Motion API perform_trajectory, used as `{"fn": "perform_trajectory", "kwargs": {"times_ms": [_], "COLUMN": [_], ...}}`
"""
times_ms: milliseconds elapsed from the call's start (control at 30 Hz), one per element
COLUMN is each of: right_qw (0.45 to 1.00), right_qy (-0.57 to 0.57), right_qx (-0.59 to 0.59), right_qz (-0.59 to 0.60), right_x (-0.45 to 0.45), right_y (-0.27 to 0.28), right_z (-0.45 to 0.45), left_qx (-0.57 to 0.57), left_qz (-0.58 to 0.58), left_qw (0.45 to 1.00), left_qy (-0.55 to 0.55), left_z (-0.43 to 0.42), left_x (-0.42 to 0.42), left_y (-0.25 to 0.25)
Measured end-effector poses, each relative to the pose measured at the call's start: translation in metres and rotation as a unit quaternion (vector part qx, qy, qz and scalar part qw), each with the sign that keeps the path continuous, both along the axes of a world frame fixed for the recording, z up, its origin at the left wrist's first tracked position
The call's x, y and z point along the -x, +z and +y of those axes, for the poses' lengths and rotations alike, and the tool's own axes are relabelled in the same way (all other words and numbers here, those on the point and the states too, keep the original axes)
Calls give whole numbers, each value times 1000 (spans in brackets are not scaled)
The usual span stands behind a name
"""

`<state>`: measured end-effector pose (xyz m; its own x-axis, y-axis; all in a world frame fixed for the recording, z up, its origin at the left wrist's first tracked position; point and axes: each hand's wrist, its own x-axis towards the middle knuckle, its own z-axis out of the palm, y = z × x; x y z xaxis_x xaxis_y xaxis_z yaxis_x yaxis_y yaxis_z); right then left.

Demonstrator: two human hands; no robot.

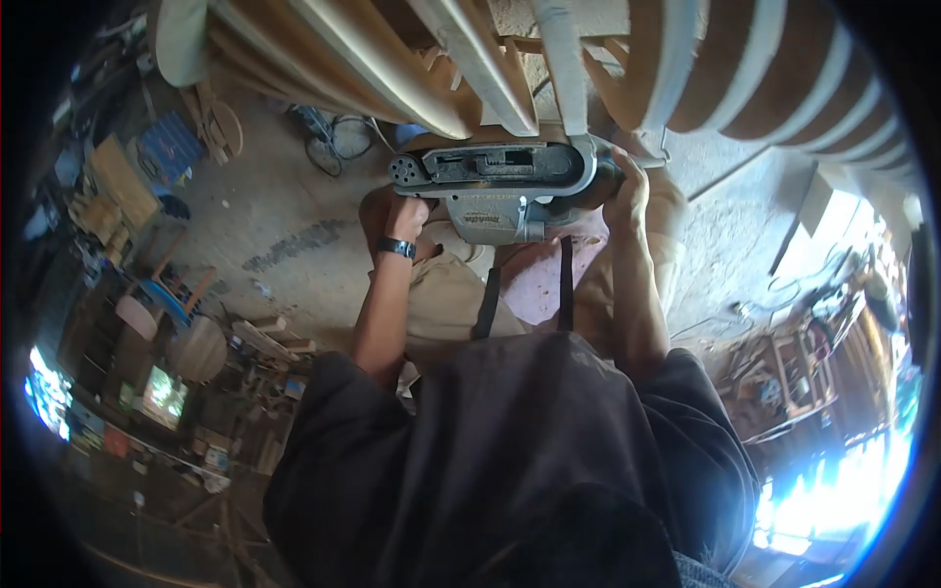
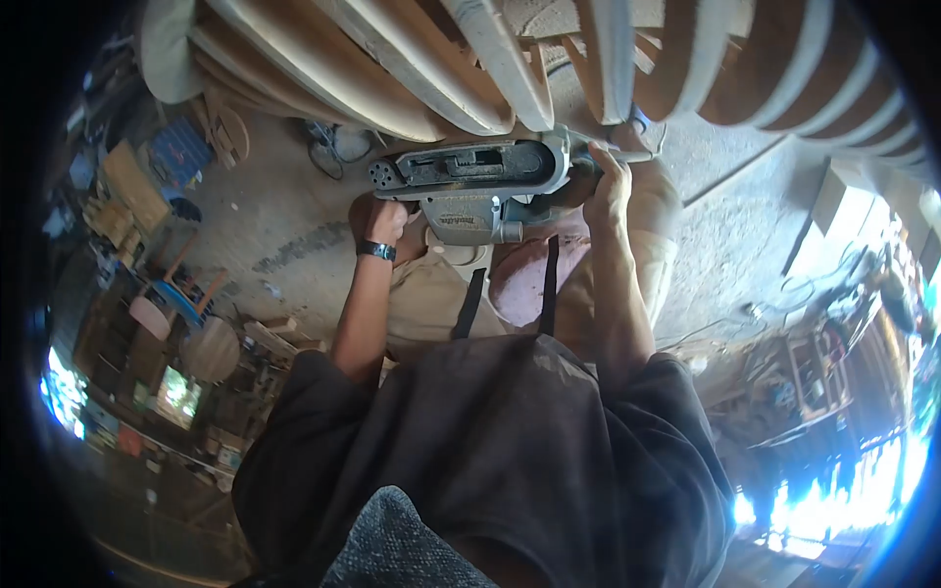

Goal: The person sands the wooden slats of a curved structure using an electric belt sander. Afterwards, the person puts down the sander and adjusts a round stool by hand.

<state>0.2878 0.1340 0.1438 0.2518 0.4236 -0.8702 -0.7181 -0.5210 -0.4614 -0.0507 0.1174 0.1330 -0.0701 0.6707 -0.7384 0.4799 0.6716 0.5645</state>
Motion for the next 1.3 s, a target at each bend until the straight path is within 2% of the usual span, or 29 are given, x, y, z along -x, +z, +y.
{"fn": "perform_trajectory", "kwargs": {"times_ms": [67, 133, 167, 267, 300, 333, 367, 400, 433, 467, 500, 533, 567, 667, 733, 800, 867, 900, 1067, 1100, 1167, 1200, 1233, 1300], "right_qw": [1000, 991, 989, 988, 982, 983, 980, 977, 981, 983, 991, 995, 992, 988, 986, 983, 985, 985, 984, 984, 980, 980, 979, 977], "right_qy": [-18, 76, 101, 107, 129, 126, 148, 167, 171, 163, 128, 96, 121, 147, 147, 154, 135, 140, 121, 120, 130, 129, 130, 130], "right_qx": [-25, 47, 33, 7, -15, -18, -46, -70, -71, -73, -42, -8, 13, 46, 68, 92, 102, 91, 103, 106, 114, 112, 120, 128], "right_qz": [-6, -101, -99, -112, -136, -136, -127, -115, -51, -48, -7, 36, 20, 18, 28, -42, -22, -46, -79, -75, -97, -98, -106, -113], "right_x": [2, 0, -4, -4, -6, -10, -13, -16, -18, -17, -15, -13, -14, -12, -10, -7, -6, -6, 1, 3, 1, 0, 1, 1], "right_y": [18, 40, 35, 46, 51, 43, 30, 20, 17, 12, 5, 4, 12, 4, 4, 0, -10, -12, -25, -33, -49, -50, -47, -39], "right_z": [0, 2, -5, -3, -2, -6, -14, -25, -29, -31, -27, -23, -18, -17, -16, -15, -14, -9, -12, -14, -16, -12, -9, -4], "left_qx": [-1, 4, 8, 12, 60, 108, 188, 191, 152, 109, 128, 124, 168, 187, 208, 255, 250, 262, 212, 201, 198, 196, 176, 154], "left_qz": [34, 60, 69, 75, -16, -104, -85, -76, -107, -142, -146, -146, -128, -149, -147, -152, -168, -161, -134, -113, -31, -31, -103, -172], "left_qw": [998, 995, 993, 993, 998, 980, 973, 974, 974, 971, 972, 973, 971, 963, 955, 943, 942, 945, 967, 973, 955, 955, 973, 973], "left_qy": [-52, -85, -94, -91, 20, 132, 104, 99, 129, 157, 133, 132, 110, 123, 152, 150, 151, 106, 49, -29, -220, -221, -110, 3], "left_z": [12, 20, 23, 22, 14, 11, 11, 4, -2, -4, 6, 1, -13, 1, -9, -18, -13, -12, -23, -45, -21, -16, -17, -16], "left_x": [1, 0, -1, -3, -2, -3, 3, 7, 13, 14, 3, 13, 38, 18, 29, 36, 34, 33, 42, 74, 54, 41, 35, 33], "left_y": [21, 32, 35, 25, 12, 7, 4, -3, -9, -17, 3, -12, -40, -29, -38, -50, -53, -56, -83, -123, -89, -81, -78, -74]}}
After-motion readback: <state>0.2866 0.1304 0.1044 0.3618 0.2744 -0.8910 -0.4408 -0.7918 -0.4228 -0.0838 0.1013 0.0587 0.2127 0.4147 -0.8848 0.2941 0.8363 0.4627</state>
